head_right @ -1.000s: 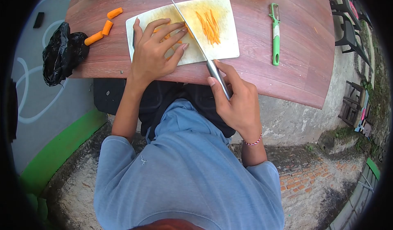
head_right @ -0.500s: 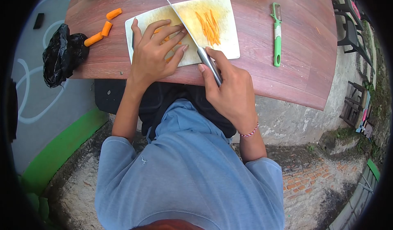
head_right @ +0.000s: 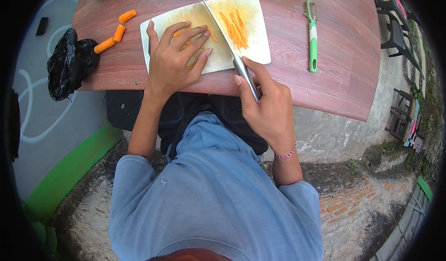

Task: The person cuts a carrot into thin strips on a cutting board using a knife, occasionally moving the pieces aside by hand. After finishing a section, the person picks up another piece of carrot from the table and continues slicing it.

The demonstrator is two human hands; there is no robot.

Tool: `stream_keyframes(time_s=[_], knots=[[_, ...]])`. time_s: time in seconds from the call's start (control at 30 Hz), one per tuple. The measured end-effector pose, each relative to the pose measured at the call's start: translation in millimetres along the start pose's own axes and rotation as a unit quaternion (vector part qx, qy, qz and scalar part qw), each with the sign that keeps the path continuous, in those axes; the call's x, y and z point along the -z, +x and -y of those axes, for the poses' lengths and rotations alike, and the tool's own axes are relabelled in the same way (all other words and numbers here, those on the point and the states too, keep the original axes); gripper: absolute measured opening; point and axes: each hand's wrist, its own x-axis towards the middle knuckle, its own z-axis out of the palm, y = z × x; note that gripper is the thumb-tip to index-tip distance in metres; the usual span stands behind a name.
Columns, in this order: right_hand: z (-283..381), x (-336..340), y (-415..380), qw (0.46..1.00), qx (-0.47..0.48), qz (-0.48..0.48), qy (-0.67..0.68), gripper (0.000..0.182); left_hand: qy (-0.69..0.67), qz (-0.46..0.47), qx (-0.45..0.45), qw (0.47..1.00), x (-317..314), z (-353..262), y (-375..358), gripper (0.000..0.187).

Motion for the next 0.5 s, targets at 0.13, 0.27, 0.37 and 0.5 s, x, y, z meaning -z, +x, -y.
stream_keyframes(time_s=[0.13,0.27,0.37,0.5], knots=[[-2.4,-3.9,0.0,1.0,0.017,-0.003,0.01,0.035,-0.003,-0.002,0.003,1.0,0.8,0.1,0.4,0.03],[-3.8,-5.7,-0.7,1.0,0.031,0.004,0.005,0.035,-0.003,0.003,0.0,1.0,-0.1,-0.2,-0.4,0.03],[-2.9,-6.6,-0.6,0.999,0.033,0.003,0.009,0.035,-0.003,-0.001,-0.001,1.0,0.2,0.2,-0.1,0.03],[-3.8,-6.5,-2.5,0.999,0.045,0.0,0.008,0.035,-0.006,0.0,-0.002,1.0,0.7,0.0,0.1,0.029]])
